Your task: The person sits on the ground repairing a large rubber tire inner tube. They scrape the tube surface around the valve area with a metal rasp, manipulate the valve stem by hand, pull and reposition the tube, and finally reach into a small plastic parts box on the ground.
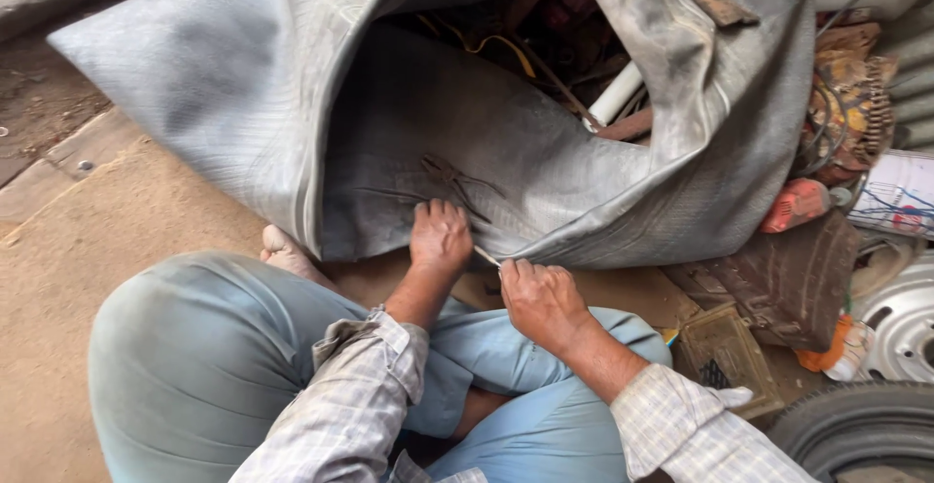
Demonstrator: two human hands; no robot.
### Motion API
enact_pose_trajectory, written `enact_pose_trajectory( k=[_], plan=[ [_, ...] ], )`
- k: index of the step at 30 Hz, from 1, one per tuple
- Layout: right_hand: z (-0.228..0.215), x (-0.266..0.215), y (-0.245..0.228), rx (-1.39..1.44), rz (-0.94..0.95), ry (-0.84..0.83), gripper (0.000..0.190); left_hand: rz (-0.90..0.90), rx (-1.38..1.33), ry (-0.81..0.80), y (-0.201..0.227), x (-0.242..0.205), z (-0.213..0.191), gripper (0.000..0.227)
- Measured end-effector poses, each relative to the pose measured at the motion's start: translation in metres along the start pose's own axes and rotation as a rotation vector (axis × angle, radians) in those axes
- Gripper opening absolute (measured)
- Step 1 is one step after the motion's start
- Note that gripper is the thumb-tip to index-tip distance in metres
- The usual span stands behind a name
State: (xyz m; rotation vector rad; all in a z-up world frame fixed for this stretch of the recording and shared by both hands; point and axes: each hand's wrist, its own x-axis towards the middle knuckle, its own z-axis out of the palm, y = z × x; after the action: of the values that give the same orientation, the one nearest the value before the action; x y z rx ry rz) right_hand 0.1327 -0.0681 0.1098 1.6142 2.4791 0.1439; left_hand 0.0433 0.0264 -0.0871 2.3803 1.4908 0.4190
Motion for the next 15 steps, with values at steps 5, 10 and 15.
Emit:
enact_pose_trajectory(
  k=[5, 10, 15],
  plan=[
    [0.020, -0.015, 0.010, -0.082, -0.035, -0.076, 0.005, -0.003, -0.007, 0.103, 0.010, -0.003, -0.002, 0.018],
    [0.022, -0.012, 0.004, 0.117, 0.145, -0.103, 0.014, 0.003, 0.042, 0.086, 0.011, -0.002, -0.011, 0.019],
    [0.019, -0.009, 0.002, 0.150, 0.155, -0.125, 0.014, 0.026, 0.084, 0.080, 0.012, -0.004, -0.014, 0.018]
  ],
)
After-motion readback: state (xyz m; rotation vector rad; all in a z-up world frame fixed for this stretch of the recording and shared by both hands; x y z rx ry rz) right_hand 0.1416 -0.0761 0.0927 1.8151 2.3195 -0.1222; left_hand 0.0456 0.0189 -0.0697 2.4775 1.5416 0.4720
